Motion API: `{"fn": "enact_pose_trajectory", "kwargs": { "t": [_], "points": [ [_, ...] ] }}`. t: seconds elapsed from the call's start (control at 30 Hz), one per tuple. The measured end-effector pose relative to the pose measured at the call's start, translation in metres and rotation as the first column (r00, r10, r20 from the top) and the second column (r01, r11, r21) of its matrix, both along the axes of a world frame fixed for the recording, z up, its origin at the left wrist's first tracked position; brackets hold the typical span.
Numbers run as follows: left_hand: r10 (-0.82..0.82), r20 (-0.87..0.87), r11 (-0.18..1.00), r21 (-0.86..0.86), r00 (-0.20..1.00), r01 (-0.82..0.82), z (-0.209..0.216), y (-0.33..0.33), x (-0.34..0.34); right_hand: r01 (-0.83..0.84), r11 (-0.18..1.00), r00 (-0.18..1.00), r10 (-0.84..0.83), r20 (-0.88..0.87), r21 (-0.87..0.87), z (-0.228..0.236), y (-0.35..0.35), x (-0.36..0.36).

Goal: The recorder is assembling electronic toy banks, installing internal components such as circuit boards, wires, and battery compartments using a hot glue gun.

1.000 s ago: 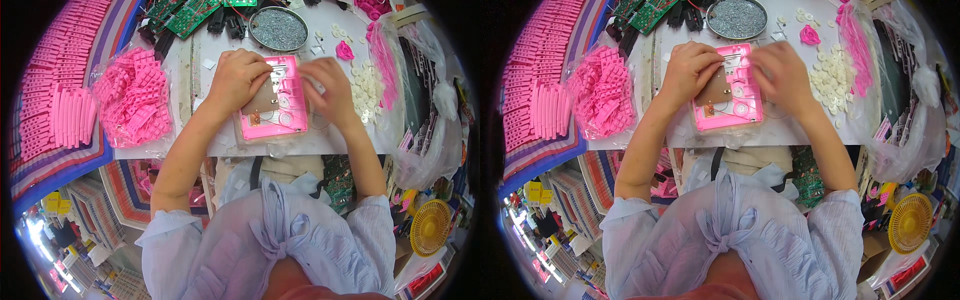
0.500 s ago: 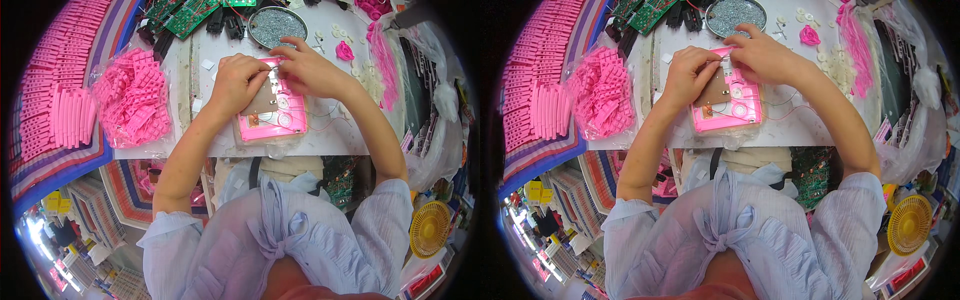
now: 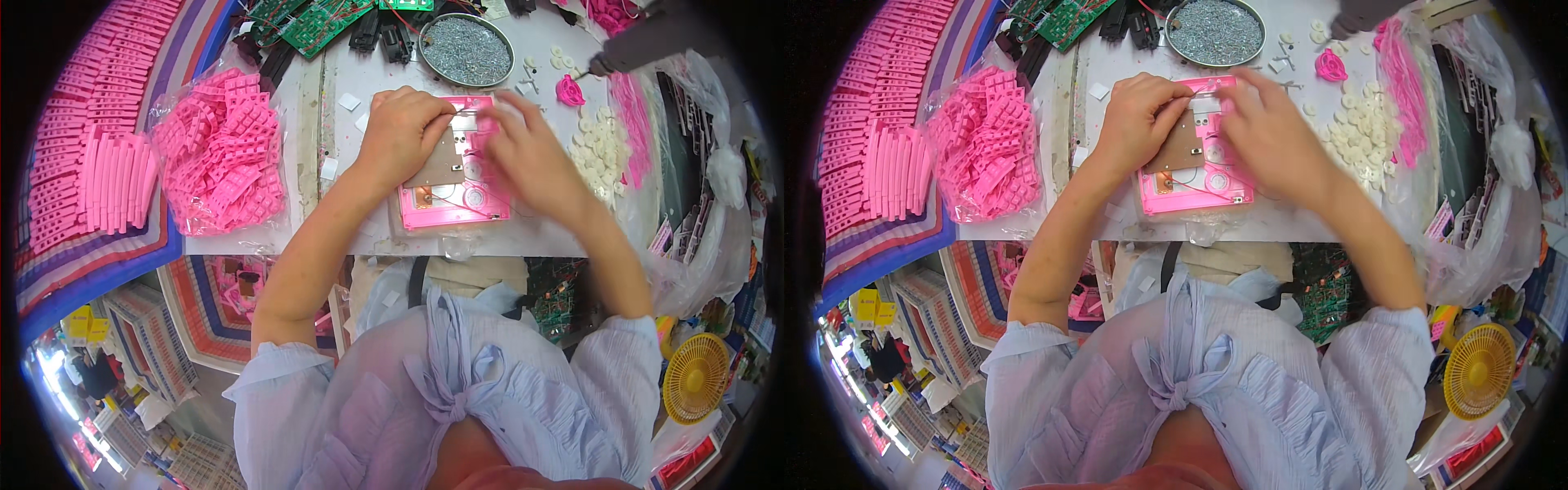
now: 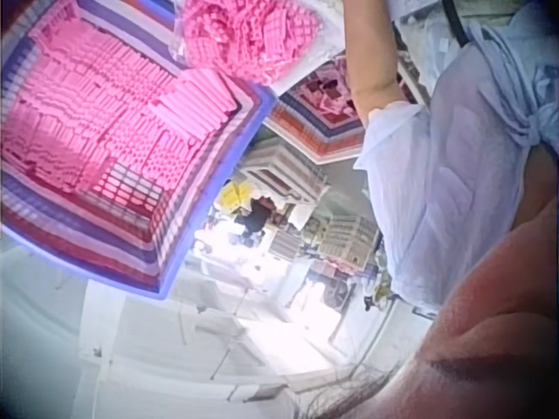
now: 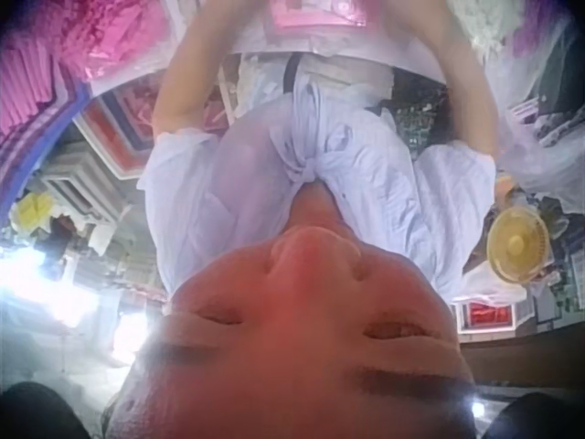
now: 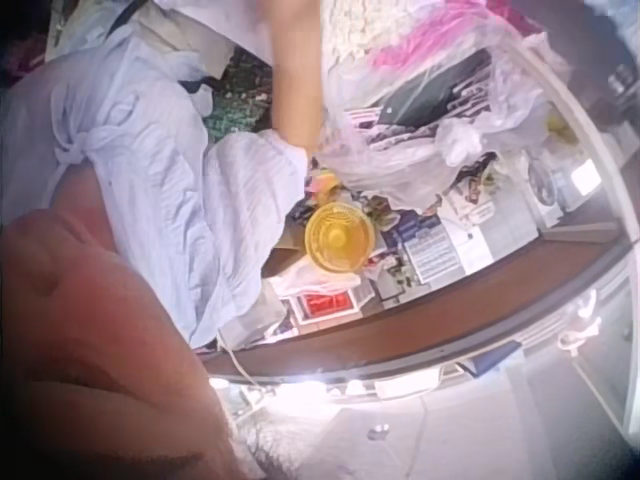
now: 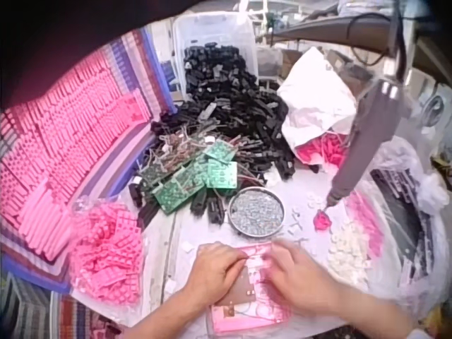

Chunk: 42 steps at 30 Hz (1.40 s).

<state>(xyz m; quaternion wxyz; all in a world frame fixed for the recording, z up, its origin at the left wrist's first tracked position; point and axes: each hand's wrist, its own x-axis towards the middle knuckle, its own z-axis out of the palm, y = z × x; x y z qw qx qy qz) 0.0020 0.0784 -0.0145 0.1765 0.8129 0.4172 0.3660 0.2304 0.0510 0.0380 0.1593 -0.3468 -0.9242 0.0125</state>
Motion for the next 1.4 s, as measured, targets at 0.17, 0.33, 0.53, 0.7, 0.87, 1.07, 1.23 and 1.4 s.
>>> {"fn": "enact_pose_trajectory", "kwargs": {
  "t": [0.17,0.33,0.53,0.7,0.87,1.07,1.23,1.4],
  "points": [
    [-0.026,-0.057,0.999,0.019,0.998,0.027,0.002,-0.002,0.000,0.035,0.992,0.962,-0.067,-0.266,-0.123,0.009,-0.043,-0.006],
    [-0.075,-0.085,0.994,0.071,0.994,0.081,0.006,0.001,0.004,0.175,0.970,0.939,-0.216,-0.267,-0.170,0.002,0.009,-0.009],
    [0.059,0.130,0.992,0.101,0.990,-0.073,0.000,-0.004,0.001,0.223,0.972,0.956,-0.234,-0.176,-0.079,-0.011,0.028,-0.016],
    [0.089,0.136,0.996,-0.011,0.987,-0.088,0.005,-0.005,0.002,0.157,0.986,0.975,-0.165,-0.150,-0.062,-0.005,0.020,-0.021],
    [0.075,0.101,0.997,0.008,0.992,-0.076,0.004,-0.002,0.002,0.144,0.989,0.989,-0.144,-0.024,-0.022,-0.006,0.020,-0.023],
    [0.047,-0.095,0.998,0.048,0.994,-0.043,0.013,-0.003,0.002,-0.054,0.994,0.992,0.064,0.110,-0.092,0.003,-0.001,-0.030],
    [-0.120,-0.303,0.992,-0.058,0.945,0.107,0.033,0.006,0.006,0.065,0.985,0.991,-0.082,-0.104,-0.160,-0.004,-0.015,-0.020],
    [-0.221,-0.546,0.971,-0.045,0.808,0.235,0.038,0.019,0.018,0.170,0.968,0.941,-0.215,-0.261,-0.184,-0.016,-0.025,-0.026]
  ]
}}
